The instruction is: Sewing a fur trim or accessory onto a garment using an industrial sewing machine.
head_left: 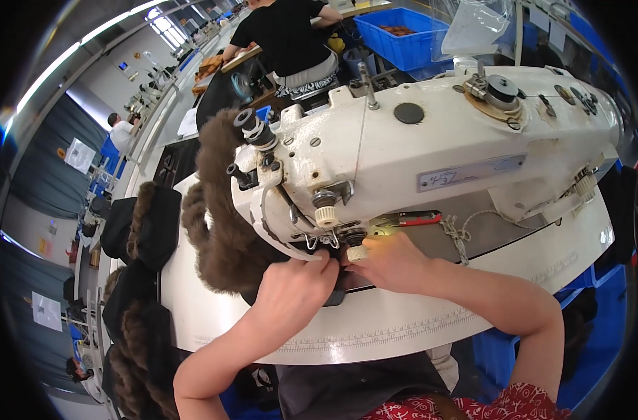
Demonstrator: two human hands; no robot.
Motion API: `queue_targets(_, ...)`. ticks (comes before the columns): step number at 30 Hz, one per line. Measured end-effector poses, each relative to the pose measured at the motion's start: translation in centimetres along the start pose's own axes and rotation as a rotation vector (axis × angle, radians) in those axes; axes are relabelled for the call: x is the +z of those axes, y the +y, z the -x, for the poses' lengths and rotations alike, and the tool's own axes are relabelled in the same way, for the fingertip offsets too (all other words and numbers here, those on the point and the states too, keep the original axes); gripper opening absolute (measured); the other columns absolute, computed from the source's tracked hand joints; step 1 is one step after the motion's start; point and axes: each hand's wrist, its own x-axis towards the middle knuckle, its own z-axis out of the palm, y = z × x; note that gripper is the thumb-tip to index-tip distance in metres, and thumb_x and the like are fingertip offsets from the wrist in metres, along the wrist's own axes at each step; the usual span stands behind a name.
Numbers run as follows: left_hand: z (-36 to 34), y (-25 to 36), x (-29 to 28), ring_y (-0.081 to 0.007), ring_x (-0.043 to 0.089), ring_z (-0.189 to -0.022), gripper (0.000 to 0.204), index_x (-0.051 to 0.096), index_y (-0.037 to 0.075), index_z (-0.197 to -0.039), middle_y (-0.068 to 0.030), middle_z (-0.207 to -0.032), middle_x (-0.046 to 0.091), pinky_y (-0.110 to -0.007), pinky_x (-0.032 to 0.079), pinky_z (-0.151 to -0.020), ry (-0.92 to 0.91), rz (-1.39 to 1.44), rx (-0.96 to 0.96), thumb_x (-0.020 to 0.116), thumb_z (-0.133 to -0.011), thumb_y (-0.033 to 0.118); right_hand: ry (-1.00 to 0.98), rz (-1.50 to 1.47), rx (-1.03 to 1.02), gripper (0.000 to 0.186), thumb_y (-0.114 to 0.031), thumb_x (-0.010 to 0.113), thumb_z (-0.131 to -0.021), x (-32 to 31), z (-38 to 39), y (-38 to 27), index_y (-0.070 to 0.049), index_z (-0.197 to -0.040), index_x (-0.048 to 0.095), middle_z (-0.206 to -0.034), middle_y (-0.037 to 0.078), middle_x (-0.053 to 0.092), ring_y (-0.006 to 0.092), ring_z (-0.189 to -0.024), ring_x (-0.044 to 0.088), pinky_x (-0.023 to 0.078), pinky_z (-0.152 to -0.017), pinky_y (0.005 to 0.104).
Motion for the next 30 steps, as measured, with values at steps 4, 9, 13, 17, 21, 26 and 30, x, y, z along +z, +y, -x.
queue_targets(4,0.0,-1.4,-0.5,-0.0266,0.068,-0.068,0.008,0.065,0.003,-0.077,-0.0099,-0.081,0.063,-0.037,0.054,-0.055,-0.293,-0.154,-0.028,0.066,-0.077,0.012,-0.005,-0.028,-0.051,0.016,-0.021,0.067,-0.088,0.1,-0.5,0.3,-0.011,-0.101,0.064,-0.086,0.005,0.061,0.0264,-0.073,0.067,0.053,-0.055,0.0393)
queue_targets(9,1.3,-1.8,-1.8,-0.0299,0.065,-0.066,0.016,0.068,0.004,-0.079,-0.0094,-0.075,0.062,-0.042,0.053,-0.057,-0.437,0.167,-0.166,0.070,-0.084,0.019,-0.101,-0.031,0.011,0.017,-0.021,0.066,-0.089,0.0,-0.8,0.1,-0.010,-0.100,0.063,-0.089,0.008,0.063,0.0294,-0.073,0.068,0.053,-0.056,0.0425)
queue_targets(13,1.1,-2.1,-1.6,-0.0294,0.066,-0.067,0.019,0.070,0.003,-0.081,-0.0104,-0.076,0.067,-0.040,0.053,-0.060,-0.394,0.251,-0.298,0.074,-0.083,0.021,-0.038,-0.028,-0.013,0.015,-0.021,0.065,-0.089,0.5,-0.7,0.1,-0.008,-0.096,0.063,-0.088,0.008,0.063,0.0296,-0.073,0.068,0.053,-0.056,0.0423)
queue_targets(17,0.3,-1.8,-0.4,-0.0272,0.068,-0.063,0.022,0.071,0.007,-0.084,-0.0081,-0.072,0.069,-0.037,0.052,-0.057,-0.340,0.242,-0.398,0.075,-0.082,0.028,0.018,0.006,-0.018,0.017,-0.028,0.060,-0.094,1.3,-0.6,0.6,-0.018,-0.101,0.072,-0.072,0.008,0.055,0.0282,-0.057,0.060,0.047,-0.048,0.0410)
queue_targets(21,0.3,-0.9,0.0,-0.0256,0.067,-0.061,0.019,0.073,0.011,-0.088,-0.0059,-0.067,0.069,-0.037,0.052,-0.055,-0.277,0.184,-0.435,0.073,-0.084,0.030,0.021,0.007,-0.014,0.016,-0.027,0.060,-0.095,1.5,-0.3,0.6,-0.016,-0.100,0.070,-0.075,0.008,0.056,0.0275,-0.064,0.063,0.048,-0.050,0.0406)
queue_targets(26,0.8,-1.5,0.2,-0.0258,0.068,-0.062,0.016,0.074,0.014,-0.091,-0.0053,-0.069,0.069,-0.038,0.053,-0.057,-0.256,0.190,-0.439,0.071,-0.085,0.028,-0.098,-0.003,0.040,0.013,-0.015,0.060,-0.089,0.8,-0.4,-0.2,-0.010,-0.100,0.065,-0.096,0.005,0.063,0.0252,-0.084,0.068,0.052,-0.064,0.0416)
queue_targets(30,0.5,-1.0,0.1,-0.0242,0.068,-0.068,0.012,0.074,0.010,-0.090,-0.0049,-0.084,0.067,-0.035,0.052,-0.062,-0.326,0.270,-0.548,0.075,-0.083,0.019,-0.083,0.005,0.051,0.016,-0.012,0.061,-0.086,0.8,-0.3,-0.1,-0.010,-0.101,0.066,-0.096,0.004,0.063,0.0248,-0.084,0.069,0.052,-0.064,0.0405)
